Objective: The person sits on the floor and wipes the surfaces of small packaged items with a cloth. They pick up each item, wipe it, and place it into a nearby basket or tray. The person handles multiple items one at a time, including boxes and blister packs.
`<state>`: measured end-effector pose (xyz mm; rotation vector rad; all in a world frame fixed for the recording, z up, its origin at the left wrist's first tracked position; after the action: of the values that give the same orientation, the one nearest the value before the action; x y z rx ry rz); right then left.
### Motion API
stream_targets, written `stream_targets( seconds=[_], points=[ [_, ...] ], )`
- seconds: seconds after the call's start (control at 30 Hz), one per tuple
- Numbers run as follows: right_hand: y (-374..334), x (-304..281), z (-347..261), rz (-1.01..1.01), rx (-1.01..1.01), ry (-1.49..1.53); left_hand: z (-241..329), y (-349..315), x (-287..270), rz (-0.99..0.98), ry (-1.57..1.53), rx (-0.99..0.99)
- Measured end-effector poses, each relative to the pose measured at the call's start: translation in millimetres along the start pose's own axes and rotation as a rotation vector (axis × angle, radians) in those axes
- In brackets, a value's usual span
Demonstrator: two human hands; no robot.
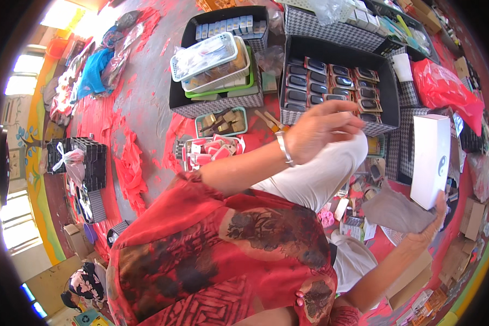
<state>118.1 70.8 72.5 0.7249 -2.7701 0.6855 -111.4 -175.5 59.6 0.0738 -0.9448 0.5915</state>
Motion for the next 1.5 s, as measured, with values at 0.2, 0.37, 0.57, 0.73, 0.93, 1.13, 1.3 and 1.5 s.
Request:
stream_targets(
  seconds=[0.2, 0.37, 0.57, 0.73, 0.93, 1.13, 1.3, 1.5],
  points=[
    [25.6, 28.8, -47.0, -0.112, -0.068, -0.224, -2.0, -20.5, -18.7, -0.115, 0.237, -0.035],
    [76.5, 60.0, -98.7, -0.090, -0.200, -0.209, 15.1, -16.7, -118.3, 0.195, -0.068, 0.117],
    [130.6, 113.0, -143.1, -0.253, -0.233, -0.129, 32.0, -58.1, -351.6, 0.848, -0.345, 0.221],
    [149.9, 130.6, -130.9, -0.218, -0.275, -0.095, 55.0, -53.5, -480.9, 1.103, -0.314, 0.283],
    [131.8, 111.4, -97.8, -0.079, -0.287, -0.148, 55.8, -9.0, -556.1, 1.226, -0.441, 0.291],
    [102.0, 75.8, -82.1, 0.127, -0.286, -0.089, 56.7, 4.9, -591.0, 1.226, -0.472, 0.333],
    [93.3, 42.4, -69.7, 0.361, -0.162, -0.087, 81.6, 8.2, -583.2, 1.157, -0.343, 0.408],
    [109.5, 34.4, -57.0, 0.167, -0.134, -0.024, 78.5, 0.9, -576.0, 1.194, -0.562, 0.337]
  ],
)
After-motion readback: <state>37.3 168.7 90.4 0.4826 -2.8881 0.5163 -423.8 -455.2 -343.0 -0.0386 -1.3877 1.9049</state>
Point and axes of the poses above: each hand's wrist, its own y-axis towards the middle knuckle, its own x-axis out of the palm, z = x × y, the point moved 7 cm from there along y, towards the middle knuckle
